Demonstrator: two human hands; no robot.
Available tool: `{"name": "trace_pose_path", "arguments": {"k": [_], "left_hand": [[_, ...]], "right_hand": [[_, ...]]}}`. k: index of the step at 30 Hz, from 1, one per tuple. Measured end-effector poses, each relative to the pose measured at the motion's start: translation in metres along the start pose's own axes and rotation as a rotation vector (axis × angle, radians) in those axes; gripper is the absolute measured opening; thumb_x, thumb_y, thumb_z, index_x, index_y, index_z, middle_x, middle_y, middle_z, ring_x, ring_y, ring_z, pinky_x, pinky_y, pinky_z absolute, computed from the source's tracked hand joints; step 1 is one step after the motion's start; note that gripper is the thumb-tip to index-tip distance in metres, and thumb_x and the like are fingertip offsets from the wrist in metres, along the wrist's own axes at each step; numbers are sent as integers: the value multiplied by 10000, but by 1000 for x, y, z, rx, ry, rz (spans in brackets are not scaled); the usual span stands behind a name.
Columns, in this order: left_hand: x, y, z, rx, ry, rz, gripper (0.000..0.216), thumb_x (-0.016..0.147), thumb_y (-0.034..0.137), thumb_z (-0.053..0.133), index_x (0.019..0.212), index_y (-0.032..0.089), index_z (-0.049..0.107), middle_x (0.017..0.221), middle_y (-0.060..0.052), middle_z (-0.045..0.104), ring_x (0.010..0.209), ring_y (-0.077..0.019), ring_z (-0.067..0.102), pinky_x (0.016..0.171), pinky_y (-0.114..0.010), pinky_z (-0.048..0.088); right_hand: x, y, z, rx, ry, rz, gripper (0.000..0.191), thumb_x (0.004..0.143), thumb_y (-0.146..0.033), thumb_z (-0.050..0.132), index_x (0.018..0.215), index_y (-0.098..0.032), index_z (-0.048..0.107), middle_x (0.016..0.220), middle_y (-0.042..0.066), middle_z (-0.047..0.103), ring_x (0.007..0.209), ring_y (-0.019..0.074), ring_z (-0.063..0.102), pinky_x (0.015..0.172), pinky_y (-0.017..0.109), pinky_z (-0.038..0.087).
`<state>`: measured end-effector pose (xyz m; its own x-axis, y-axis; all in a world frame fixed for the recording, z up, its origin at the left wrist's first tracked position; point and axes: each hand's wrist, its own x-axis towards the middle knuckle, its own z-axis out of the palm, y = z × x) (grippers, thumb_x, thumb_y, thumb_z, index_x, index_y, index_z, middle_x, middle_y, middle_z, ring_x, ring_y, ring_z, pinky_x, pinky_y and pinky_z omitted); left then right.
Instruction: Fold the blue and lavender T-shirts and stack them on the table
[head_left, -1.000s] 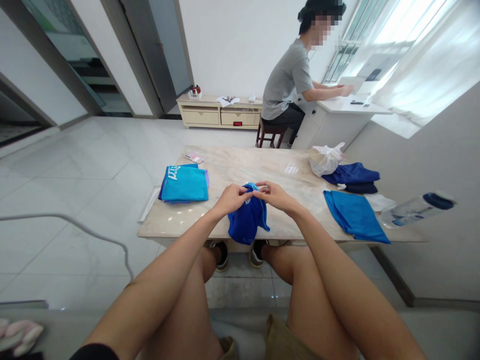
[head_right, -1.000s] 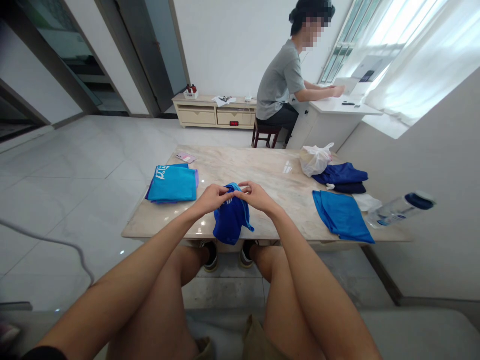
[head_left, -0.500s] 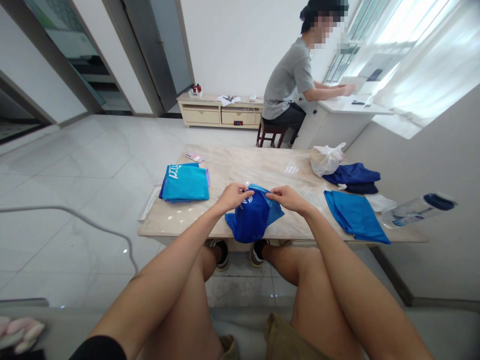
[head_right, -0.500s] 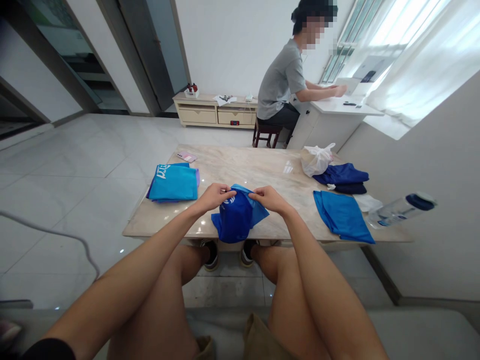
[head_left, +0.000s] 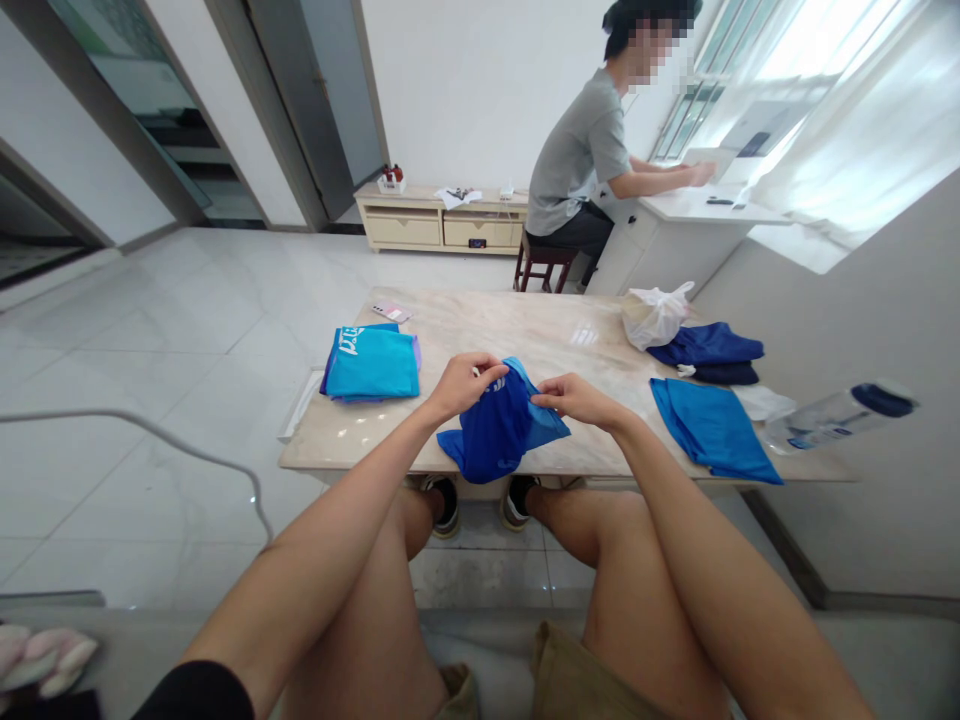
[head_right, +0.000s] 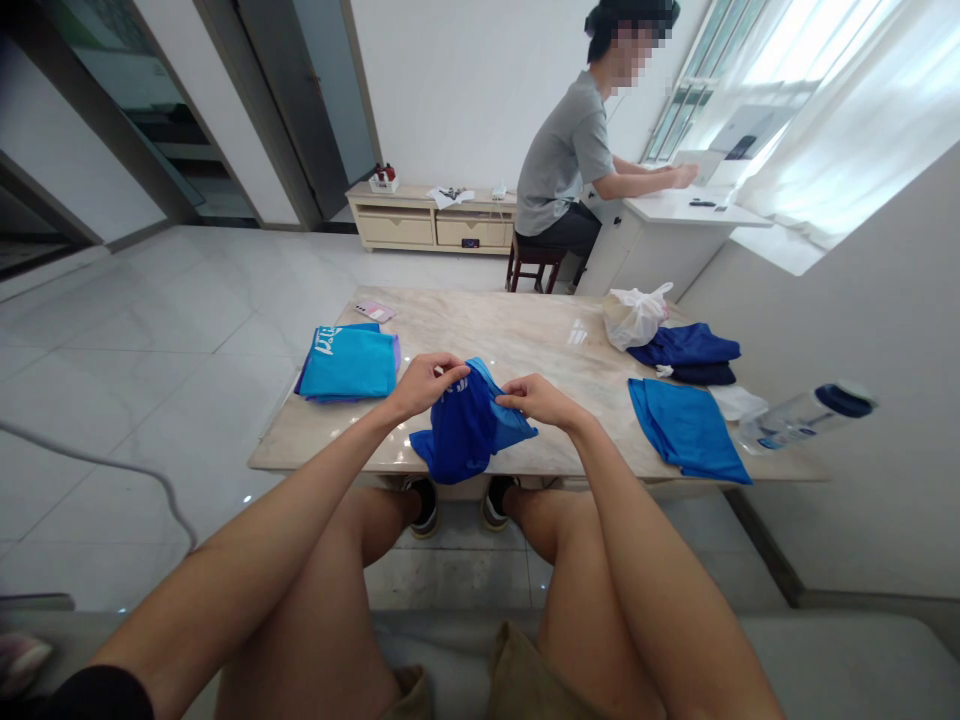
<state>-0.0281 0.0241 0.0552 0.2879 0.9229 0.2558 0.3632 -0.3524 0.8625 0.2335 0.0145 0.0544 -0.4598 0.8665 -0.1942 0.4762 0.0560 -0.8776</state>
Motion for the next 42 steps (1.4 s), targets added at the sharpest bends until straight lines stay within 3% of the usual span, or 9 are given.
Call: {"name": "trace_pose_path", "arguments": {"k": [2,5,10,12,16,21,29,36,42], "left_hand": [[4,5,3,-43,125,58,263,947,451,703,947,191,744,992,-64,778,908,-191,681,827,-298,513],[10,4,11,13,321,-21,179,893,344,763,947,198,674,1039,-62,749,949,-185,664,871,-301,518],[8,-5,30,-102,-114,-235,328,898,484,797,892,178,678,836,-46,744,827,-191,694,783,-301,519],[3,-5,37,-137,-208,-245,403,894,557,794,950,173,685,834,-41,756,807,-191,703,748,-290,509],[-4,-1,44,59,-177,-192,435,822,582,847,906,180,703,824,-21,750,768,-199,677,660,-281,441],[-2,0,38,193,-225,-128,379,938,537,721,804,184,752,692,-12,699,705,-200,641,629,-283,402],[-9,11,29,522,-318,-96,387,1045,438,603,739,228,713,777,-108,765,892,-310,757,828,-349,504],[-11,9,28,509,-291,-111,315,963,486,690,794,236,781,823,-116,790,916,-334,766,846,-352,522],[-10,2,21,402,-429,-91,413,987,423,656,621,250,739,688,-58,774,658,-232,681,680,-312,434]], "right_hand": [[0,-5,2,47,39,-18,634,748,-797,805,721,-184,649,638,-39,525,604,100,383,565,264,284],[4,-11,5,114,170,-24,620,743,-781,824,764,-178,680,656,-35,544,611,100,390,565,264,282],[16,-13,13,173,283,43,609,673,-752,879,767,-173,714,639,-24,575,599,101,408,540,259,275],[20,-13,16,188,292,74,611,627,-736,910,752,-170,719,627,-18,588,591,100,416,530,257,265],[23,-13,23,216,265,129,586,593,-692,948,733,-169,722,596,-20,585,587,105,453,526,250,294],[19,-15,24,235,174,97,579,669,-717,924,766,-170,759,689,12,668,669,127,560,584,237,445],[14,-9,21,162,50,-3,552,749,-728,872,839,-184,840,812,47,761,755,170,634,677,273,559],[13,-13,23,-111,151,-82,508,856,-663,767,772,-165,826,632,24,656,611,146,535,548,262,384],[9,-13,21,-49,147,-94,461,821,-626,825,761,-169,827,675,55,730,635,192,651,561,278,486]]}}
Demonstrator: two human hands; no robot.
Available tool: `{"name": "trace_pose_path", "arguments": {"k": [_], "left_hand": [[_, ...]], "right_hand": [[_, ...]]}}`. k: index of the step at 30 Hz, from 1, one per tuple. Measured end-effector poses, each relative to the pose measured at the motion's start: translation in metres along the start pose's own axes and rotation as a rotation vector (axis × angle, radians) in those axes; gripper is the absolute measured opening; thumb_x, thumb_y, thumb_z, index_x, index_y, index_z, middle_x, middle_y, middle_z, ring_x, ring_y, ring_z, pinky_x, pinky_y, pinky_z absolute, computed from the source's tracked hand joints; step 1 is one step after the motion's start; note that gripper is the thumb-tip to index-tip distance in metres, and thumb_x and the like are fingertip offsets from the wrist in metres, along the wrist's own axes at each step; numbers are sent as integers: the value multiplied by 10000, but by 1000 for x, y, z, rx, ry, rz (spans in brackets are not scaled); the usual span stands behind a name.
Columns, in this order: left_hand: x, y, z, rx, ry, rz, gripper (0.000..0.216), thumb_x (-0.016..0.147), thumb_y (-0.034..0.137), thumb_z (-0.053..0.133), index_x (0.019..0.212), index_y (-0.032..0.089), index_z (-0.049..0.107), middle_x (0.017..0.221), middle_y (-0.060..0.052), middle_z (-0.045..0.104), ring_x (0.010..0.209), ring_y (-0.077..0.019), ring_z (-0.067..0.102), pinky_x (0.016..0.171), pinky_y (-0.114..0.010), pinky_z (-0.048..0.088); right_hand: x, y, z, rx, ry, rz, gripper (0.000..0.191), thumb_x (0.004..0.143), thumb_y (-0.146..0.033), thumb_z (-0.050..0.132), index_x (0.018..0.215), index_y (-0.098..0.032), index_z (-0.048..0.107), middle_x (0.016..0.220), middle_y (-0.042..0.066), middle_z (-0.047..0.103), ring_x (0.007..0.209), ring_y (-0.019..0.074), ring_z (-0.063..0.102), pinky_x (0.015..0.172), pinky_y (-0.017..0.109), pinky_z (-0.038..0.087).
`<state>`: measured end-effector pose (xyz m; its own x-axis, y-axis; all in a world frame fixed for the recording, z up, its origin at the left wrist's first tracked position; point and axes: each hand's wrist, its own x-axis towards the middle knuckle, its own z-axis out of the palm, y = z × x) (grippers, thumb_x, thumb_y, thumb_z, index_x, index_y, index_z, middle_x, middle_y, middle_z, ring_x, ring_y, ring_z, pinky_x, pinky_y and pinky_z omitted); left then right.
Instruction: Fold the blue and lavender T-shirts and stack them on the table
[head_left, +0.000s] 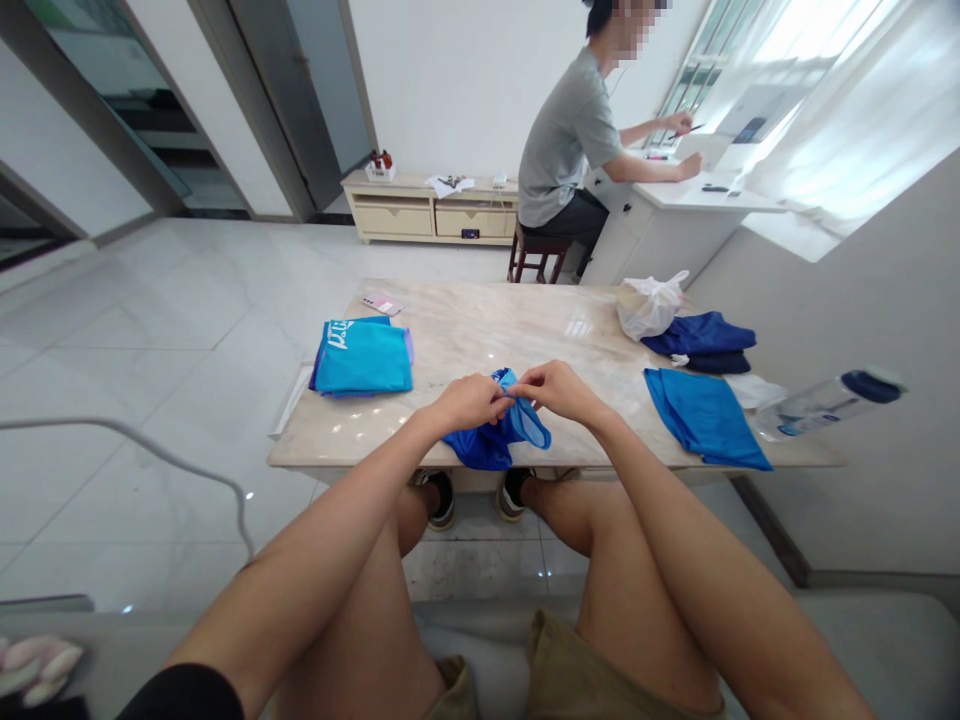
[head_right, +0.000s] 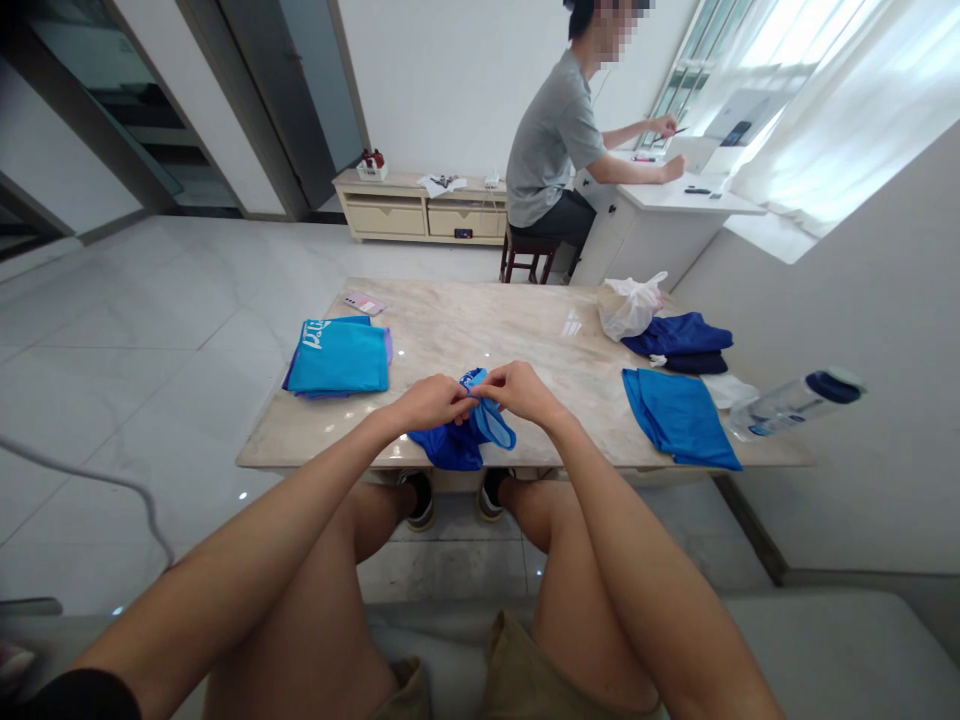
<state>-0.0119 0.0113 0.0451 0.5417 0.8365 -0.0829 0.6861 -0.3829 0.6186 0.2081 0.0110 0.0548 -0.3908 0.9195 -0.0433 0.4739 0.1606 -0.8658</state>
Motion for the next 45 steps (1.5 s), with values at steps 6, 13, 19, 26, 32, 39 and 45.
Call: {"name": "trace_pose_path", "arguments": {"k": [6,13,19,26,32,39,45], "left_hand": [[-4,-5,2,-177,-131,43,416,970,437,642,620,233,739,672,-52,760,591,-204,661,654,-306,449],[-7,-3,-3,-145,-51,45,385,906,468,680,611,231,750,625,-49,722,591,-202,625,625,-309,427],[-10,3,-25,-149,232,15,471,1016,503,526,824,194,824,817,-63,802,751,-202,704,729,-292,500],[-14,18,-19,-137,326,-64,409,889,486,805,1161,181,791,1050,-94,833,954,-275,764,823,-333,565],[-39,24,-56,-590,569,-37,270,999,355,652,1125,166,799,935,-62,807,811,-185,723,735,-274,551],[-71,31,-67,-1064,354,-1,428,837,480,905,1110,189,751,809,-5,733,650,-130,655,606,-222,523],[-58,-13,-87,-1158,1120,-296,138,951,282,731,955,222,607,702,68,554,575,-94,521,567,-193,444]], "right_hand": [[1,13,1,54,-94,31,467,812,-637,867,767,-178,792,661,51,733,620,193,699,552,275,558],[4,18,4,202,-222,81,577,788,-729,895,797,-174,737,689,55,752,627,187,733,597,298,642],[6,2,4,433,-18,119,531,830,-660,922,847,-177,703,703,65,784,673,198,788,669,297,684],[15,-12,15,553,180,-13,508,857,-666,881,1019,-196,774,979,105,843,909,250,829,897,396,701],[18,1,15,77,295,-224,674,812,-455,914,1415,-238,704,1415,138,737,1295,311,715,1186,537,543],[30,-3,56,-228,-39,-244,233,897,-227,747,1122,-200,803,1060,50,817,974,227,728,946,332,548],[29,-25,37,-235,150,-273,183,915,-245,659,808,-172,788,765,13,744,754,200,675,731,272,496]]}}
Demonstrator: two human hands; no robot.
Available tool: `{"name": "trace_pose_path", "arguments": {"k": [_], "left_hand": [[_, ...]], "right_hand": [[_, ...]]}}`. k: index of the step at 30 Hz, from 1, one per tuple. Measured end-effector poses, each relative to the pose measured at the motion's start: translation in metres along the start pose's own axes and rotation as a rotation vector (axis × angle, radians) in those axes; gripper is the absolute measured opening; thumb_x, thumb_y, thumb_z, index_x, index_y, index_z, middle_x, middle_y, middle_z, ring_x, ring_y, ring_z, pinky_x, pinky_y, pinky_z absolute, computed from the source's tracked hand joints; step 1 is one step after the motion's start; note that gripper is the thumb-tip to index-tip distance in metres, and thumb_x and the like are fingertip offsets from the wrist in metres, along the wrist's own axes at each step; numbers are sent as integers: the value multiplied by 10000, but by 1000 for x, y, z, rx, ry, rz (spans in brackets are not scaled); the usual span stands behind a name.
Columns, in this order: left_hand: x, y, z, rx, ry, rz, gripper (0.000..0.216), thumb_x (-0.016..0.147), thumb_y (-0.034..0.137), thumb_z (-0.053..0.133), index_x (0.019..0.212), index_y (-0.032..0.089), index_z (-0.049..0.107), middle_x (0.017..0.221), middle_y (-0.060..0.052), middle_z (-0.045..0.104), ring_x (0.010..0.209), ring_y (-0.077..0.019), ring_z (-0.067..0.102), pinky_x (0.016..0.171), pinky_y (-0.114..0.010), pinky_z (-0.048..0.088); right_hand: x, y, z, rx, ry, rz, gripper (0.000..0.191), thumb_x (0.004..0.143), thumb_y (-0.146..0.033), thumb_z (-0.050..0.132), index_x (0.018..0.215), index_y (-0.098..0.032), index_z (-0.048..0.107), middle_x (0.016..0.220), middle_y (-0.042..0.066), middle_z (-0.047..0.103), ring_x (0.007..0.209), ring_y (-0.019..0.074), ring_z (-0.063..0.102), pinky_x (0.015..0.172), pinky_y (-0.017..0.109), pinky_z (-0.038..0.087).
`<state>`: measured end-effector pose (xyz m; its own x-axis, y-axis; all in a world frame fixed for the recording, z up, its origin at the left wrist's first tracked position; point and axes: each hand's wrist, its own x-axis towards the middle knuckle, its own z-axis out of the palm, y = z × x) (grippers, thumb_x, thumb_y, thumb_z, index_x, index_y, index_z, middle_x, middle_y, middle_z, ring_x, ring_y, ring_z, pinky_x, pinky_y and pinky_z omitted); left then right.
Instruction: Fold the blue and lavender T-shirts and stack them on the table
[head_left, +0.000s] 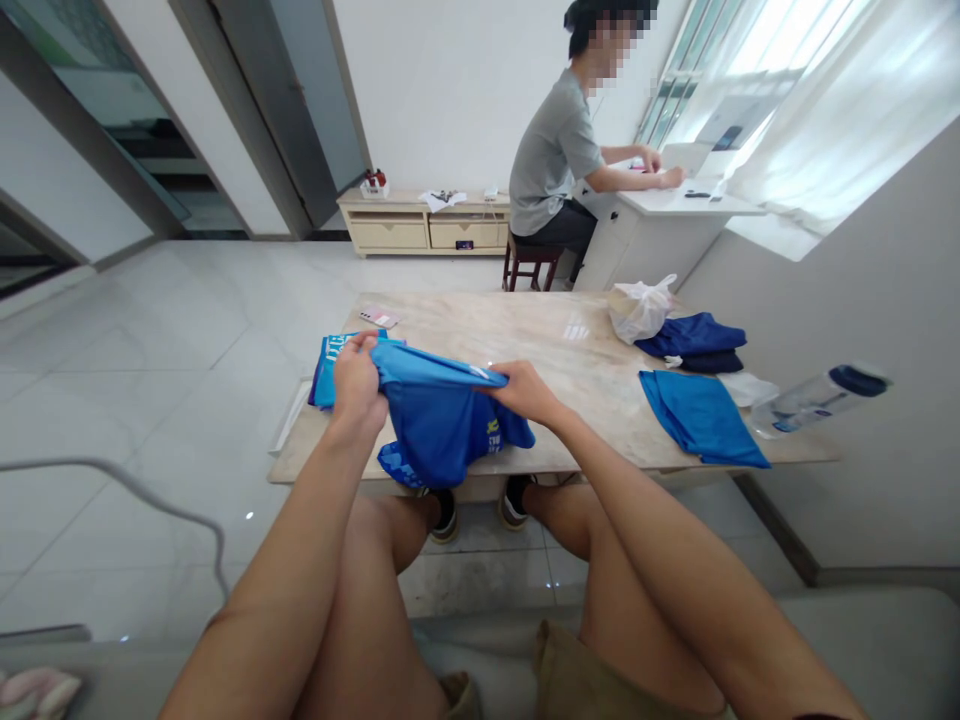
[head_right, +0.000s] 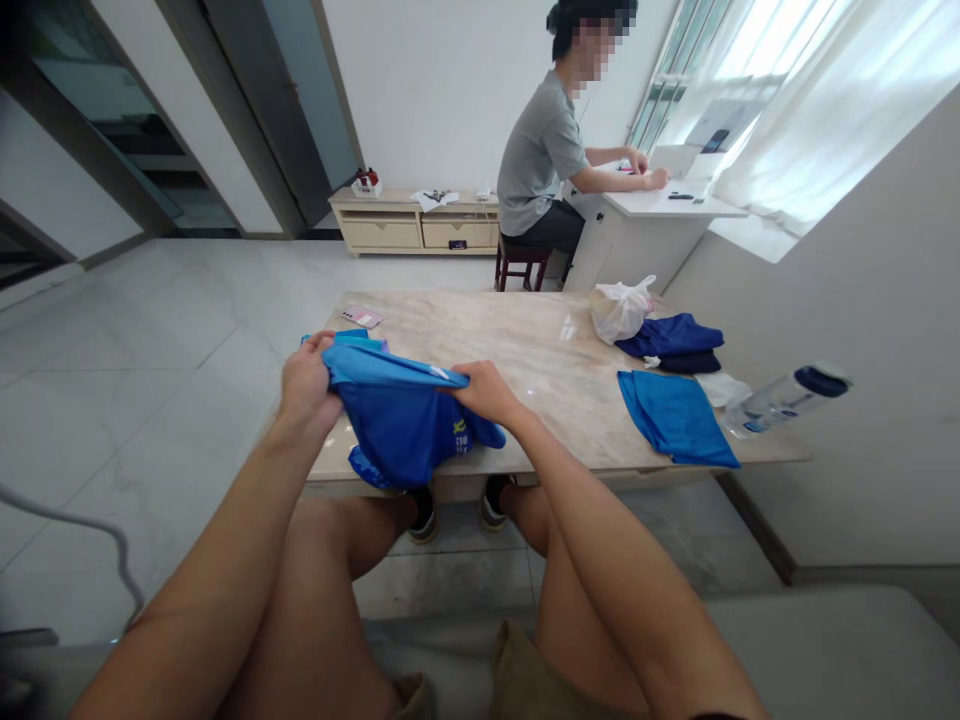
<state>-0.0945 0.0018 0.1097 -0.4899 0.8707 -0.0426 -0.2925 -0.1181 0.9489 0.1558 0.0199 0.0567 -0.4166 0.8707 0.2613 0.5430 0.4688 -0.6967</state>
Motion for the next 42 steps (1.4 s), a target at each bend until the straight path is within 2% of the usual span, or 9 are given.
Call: {"name": "trace_pose_path", "arguments": {"k": [3,6,11,17,19,23,26,37,42], "left_hand": [[8,7,-10,20,270,393,61,1018,267,634,991,222,603,788,46,540,664,-109,531,670,-214,478],[4,13,-15,172,247,805,220,1070,451,618,1085,231,624,960,-3,606,796,-138,594,794,-248,515],[-3,-3,-18,925,-491,423,593,885,781,711,1084,222,738,867,-42,709,847,-233,681,779,-299,537],[-10,-43,-25,1690,-1388,-274,426,599,571,945,759,205,795,720,-26,741,697,-221,657,633,-287,482],[-4,-39,-17,1629,-1196,-148,317,589,446,952,708,210,777,670,-20,720,689,-225,667,631,-283,495],[15,7,9,1227,-410,490,110,859,265,761,965,237,770,941,-82,762,1053,-309,714,849,-365,576],[16,38,24,755,16,931,287,923,94,621,1162,224,712,1184,-94,699,1295,-293,624,1099,-432,525],[24,-7,23,522,-39,712,165,813,94,679,912,225,676,1076,-58,632,1155,-235,623,1033,-310,550],[26,-24,16,505,-204,451,72,821,188,694,883,219,675,851,8,646,909,-181,628,883,-247,550]], "right_hand": [[-6,-12,-22,-103,574,-84,358,900,-136,537,1098,-205,828,990,51,796,950,240,736,900,322,557],[-11,-16,-40,-266,747,-90,466,886,-99,515,1231,-223,802,1112,90,787,1098,271,723,1010,372,555],[-25,14,-62,-351,-1,240,252,884,-196,635,1010,-162,851,954,102,812,943,276,737,851,318,538],[-58,46,-55,-143,-847,476,228,759,-360,855,895,-177,861,858,24,801,810,203,685,755,251,517],[-53,43,-56,-235,-674,469,190,753,-280,820,913,-184,854,855,39,790,838,219,689,794,273,537],[-18,24,-88,-424,482,215,381,895,-142,586,1201,-195,806,1122,141,755,1103,302,670,1019,424,533],[-1,16,-115,-456,917,14,450,1024,-152,432,1347,-228,735,1168,154,685,1205,326,609,1106,507,478],[-32,65,-111,-408,925,52,156,880,-181,587,996,-226,682,1093,110,656,1137,305,608,1071,516,512],[-45,87,-103,-118,578,128,444,800,-137,546,1231,-180,641,885,46,717,809,219,668,812,359,583]]}}
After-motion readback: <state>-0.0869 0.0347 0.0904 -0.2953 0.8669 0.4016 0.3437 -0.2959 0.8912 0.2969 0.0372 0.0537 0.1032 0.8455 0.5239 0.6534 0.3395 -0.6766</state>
